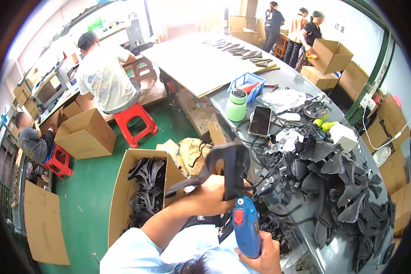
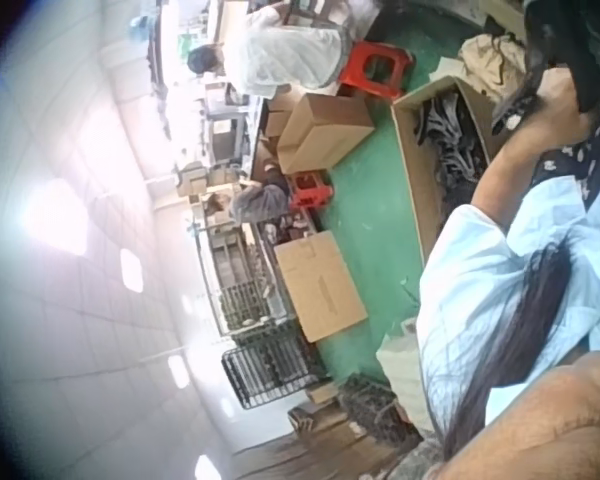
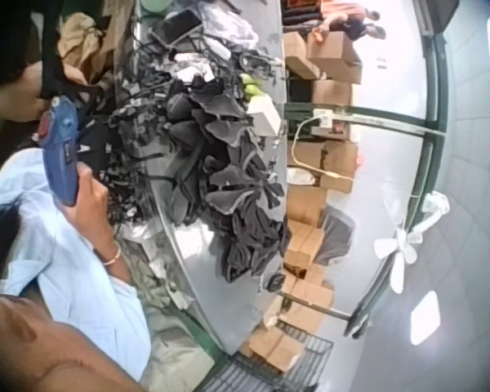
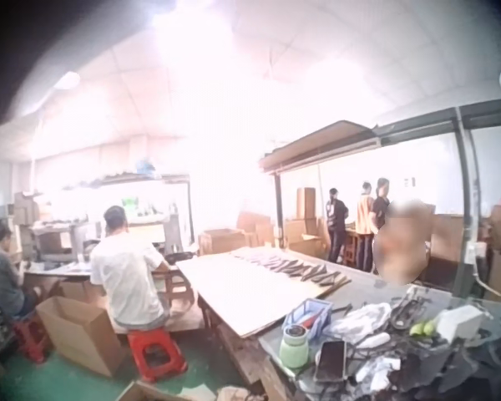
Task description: The person uses a hot glue gun to apply adhesive to the edges of black plastic parts and joins them together. They repeatedly pick parts from a pile, apply glue, and press the pieces together, placing finished assemblies into a cardboard box.
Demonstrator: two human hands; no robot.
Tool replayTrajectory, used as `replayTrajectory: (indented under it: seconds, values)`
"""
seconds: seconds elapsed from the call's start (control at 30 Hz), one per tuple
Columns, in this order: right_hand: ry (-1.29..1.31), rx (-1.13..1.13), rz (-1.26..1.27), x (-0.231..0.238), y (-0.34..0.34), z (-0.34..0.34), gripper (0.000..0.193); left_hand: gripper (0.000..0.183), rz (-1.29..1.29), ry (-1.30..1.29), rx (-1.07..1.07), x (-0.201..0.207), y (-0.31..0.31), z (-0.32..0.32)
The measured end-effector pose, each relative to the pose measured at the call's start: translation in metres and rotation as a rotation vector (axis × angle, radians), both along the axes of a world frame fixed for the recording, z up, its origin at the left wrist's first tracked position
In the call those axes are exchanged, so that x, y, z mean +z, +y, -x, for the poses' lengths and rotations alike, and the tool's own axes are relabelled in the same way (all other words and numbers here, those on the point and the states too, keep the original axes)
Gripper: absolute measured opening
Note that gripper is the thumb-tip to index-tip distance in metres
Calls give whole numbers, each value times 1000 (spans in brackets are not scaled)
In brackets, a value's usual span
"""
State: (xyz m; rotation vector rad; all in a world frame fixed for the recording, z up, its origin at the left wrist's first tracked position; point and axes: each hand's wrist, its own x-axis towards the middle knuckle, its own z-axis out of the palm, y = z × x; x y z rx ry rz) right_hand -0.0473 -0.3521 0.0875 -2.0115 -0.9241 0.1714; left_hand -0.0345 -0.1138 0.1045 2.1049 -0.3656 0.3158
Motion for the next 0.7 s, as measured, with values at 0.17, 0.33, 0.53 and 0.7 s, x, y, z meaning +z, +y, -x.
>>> replayTrajectory:
  seconds: [0.17, 0.33, 0.53, 0.7]
  values:
    - [156, -10, -58, 22, -9, 17, 61, 29, 70, -23, -57, -7, -25, 4]
    - [164, -50, -74, 30, -15, 23, 61, 24, 78, -68, -52, -21, -43, 5]
    - [61, -27, -87, 27, -19, 28, 61, 25, 54, 40, -25, -38, -51, 21]
    - [-63, -48, -116, 40, -21, 25, 63, 26, -163, 516, -160, -6, -42, 36]
